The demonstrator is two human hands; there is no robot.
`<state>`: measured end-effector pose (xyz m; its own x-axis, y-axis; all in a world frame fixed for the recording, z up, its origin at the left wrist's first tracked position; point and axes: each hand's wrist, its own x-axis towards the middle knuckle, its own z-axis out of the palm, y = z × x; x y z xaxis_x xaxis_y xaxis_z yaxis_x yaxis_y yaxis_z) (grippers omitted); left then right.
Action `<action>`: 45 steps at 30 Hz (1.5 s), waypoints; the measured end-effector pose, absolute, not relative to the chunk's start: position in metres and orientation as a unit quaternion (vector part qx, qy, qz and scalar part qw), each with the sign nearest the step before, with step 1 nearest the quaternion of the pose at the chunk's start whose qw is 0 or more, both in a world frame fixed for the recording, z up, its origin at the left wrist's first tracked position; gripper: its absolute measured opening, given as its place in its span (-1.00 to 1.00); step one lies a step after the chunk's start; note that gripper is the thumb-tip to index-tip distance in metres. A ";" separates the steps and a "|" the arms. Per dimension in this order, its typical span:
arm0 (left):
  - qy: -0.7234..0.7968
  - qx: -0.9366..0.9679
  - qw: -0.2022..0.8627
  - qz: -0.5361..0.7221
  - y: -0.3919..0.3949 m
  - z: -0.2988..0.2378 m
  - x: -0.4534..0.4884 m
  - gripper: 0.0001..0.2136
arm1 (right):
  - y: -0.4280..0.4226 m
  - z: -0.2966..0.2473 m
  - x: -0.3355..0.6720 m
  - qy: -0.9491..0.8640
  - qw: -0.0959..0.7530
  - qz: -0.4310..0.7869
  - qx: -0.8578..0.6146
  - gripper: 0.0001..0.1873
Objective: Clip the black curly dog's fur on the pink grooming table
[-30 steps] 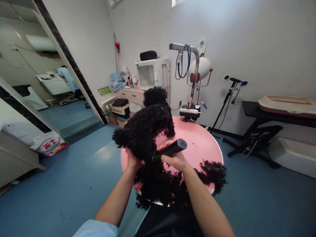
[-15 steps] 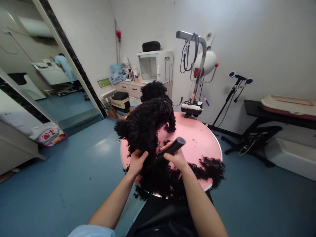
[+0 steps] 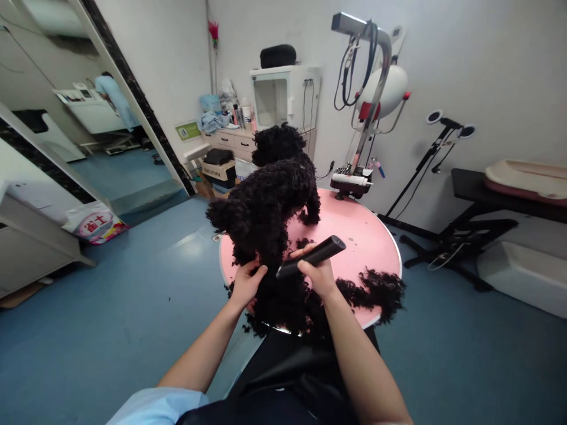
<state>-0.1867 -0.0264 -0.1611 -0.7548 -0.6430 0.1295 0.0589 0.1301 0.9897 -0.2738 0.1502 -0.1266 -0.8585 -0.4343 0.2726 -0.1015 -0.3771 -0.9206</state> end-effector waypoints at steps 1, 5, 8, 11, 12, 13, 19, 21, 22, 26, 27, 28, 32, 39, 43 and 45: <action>-0.707 0.212 0.284 -0.612 -0.027 -0.165 -0.185 -0.78 | 0.149 -0.125 -0.273 0.547 0.084 -0.803 -0.223 -0.69; -0.714 0.209 0.257 -0.617 -0.032 -0.179 -0.179 -0.73 | 0.138 -0.126 -0.261 0.592 0.090 -0.765 -0.236 -0.71; -0.717 0.193 0.223 -0.632 -0.034 -0.185 -0.175 -0.69 | 0.141 -0.130 -0.255 0.624 0.140 -0.709 -0.297 -0.71; -0.726 0.173 0.198 -0.636 -0.035 -0.186 -0.173 -0.70 | 0.153 -0.128 -0.256 0.624 0.180 -0.665 -0.368 -0.69; -0.727 0.171 0.193 -0.637 -0.035 -0.186 -0.173 -0.71 | 0.155 -0.125 -0.257 0.621 0.177 -0.665 -0.376 -0.69; -0.725 0.173 0.193 -0.638 -0.034 -0.186 -0.173 -0.71 | 0.156 -0.122 -0.258 0.618 0.159 -0.678 -0.365 -0.71; -0.681 0.183 0.199 -0.681 -0.031 -0.185 -0.179 -0.69 | 0.131 -0.108 -0.249 0.650 0.014 -0.733 -0.201 -0.85; -0.668 0.172 0.190 -0.698 -0.029 -0.182 -0.182 -0.70 | 0.124 -0.112 -0.242 0.704 0.034 -0.670 -0.232 -0.85; -0.664 0.166 0.192 -0.703 -0.029 -0.179 -0.184 -0.70 | 0.123 -0.116 -0.239 0.726 0.044 -0.639 -0.250 -0.86; -0.631 0.155 0.228 -0.725 -0.029 -0.167 -0.199 -0.69 | 0.139 -0.128 -0.233 0.763 0.064 -0.559 -0.318 -0.85; -0.627 0.154 0.233 -0.728 -0.029 -0.164 -0.204 -0.68 | 0.146 -0.128 -0.234 0.757 0.060 -0.567 -0.319 -0.86; -0.628 0.149 0.231 -0.728 -0.029 -0.162 -0.209 -0.68 | 0.152 -0.126 -0.235 0.742 0.045 -0.594 -0.307 -0.86; -0.671 0.087 0.211 -0.705 -0.026 -0.157 -0.224 -0.66 | 0.162 -0.107 -0.253 0.620 -0.094 -0.748 -0.219 -0.82; -0.628 0.083 0.304 -0.712 -0.015 -0.140 -0.246 -0.58 | 0.148 -0.135 -0.270 0.710 -0.009 -0.660 -0.246 -0.80; -0.581 0.155 0.310 -0.737 -0.008 -0.134 -0.274 -0.48 | 0.171 -0.180 -0.242 0.652 0.000 -0.738 -0.175 -0.78; -0.537 0.165 0.341 -0.754 -0.005 -0.132 -0.285 -0.49 | 0.188 -0.196 -0.230 0.586 0.032 -0.799 -0.129 -0.75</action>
<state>-0.2855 -0.0051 -0.1316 -0.7134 -0.6908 0.1174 0.3368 -0.1910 0.9220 -0.2300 0.1879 -0.1964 -0.9649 -0.2015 0.1687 -0.1004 -0.3106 -0.9452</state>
